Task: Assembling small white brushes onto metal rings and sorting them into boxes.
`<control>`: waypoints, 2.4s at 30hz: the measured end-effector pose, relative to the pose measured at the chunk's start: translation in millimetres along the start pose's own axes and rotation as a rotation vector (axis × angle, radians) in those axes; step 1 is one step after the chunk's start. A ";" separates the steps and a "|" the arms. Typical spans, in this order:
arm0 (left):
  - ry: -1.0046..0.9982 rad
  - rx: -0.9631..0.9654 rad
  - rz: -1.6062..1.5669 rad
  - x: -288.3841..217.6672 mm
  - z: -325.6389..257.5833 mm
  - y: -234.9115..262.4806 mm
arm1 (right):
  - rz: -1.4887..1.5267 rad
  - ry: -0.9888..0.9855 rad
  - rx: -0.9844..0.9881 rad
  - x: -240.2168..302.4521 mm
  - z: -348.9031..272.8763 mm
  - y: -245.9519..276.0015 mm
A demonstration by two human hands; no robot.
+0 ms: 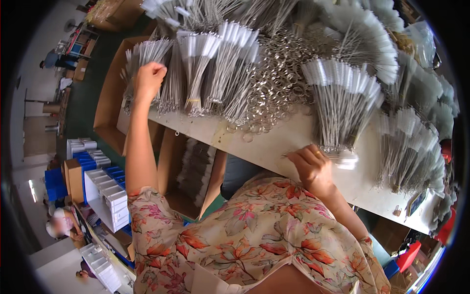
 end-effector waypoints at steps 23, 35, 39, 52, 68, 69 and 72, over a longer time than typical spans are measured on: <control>0.338 0.206 -0.058 30.3 19.5 -23.9 | 0.106 -0.502 -0.134 -110.9 84.4 55.4; -0.020 -0.177 -0.422 -38.1 -17.7 19.6 | 0.604 -0.531 -0.904 -146.5 -2.5 168.1; -0.230 0.111 -0.177 -143.4 -31.0 -56.4 | -0.281 -0.849 -0.632 -167.3 -72.0 206.6; -0.463 -0.009 0.339 -176.0 -37.6 -84.5 | -0.426 -0.878 -0.498 -194.8 -108.4 210.4; 0.030 0.131 -0.823 -188.1 -44.9 -69.3 | -0.708 -1.229 -0.477 -309.5 -221.8 304.3; 0.020 0.133 -0.824 -181.2 -44.1 -68.9 | -0.701 -1.218 -0.480 -313.6 -218.9 301.2; 0.031 0.231 -0.850 -175.2 -45.6 -79.8 | -0.630 -1.221 -0.504 -311.8 -219.7 307.2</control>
Point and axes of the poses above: each hand's wrist, its own z-axis towards the middle knuckle, its own y-axis out of the back of the hand, x = y × z, the point moved 6 cm from there along z, towards the middle knuckle
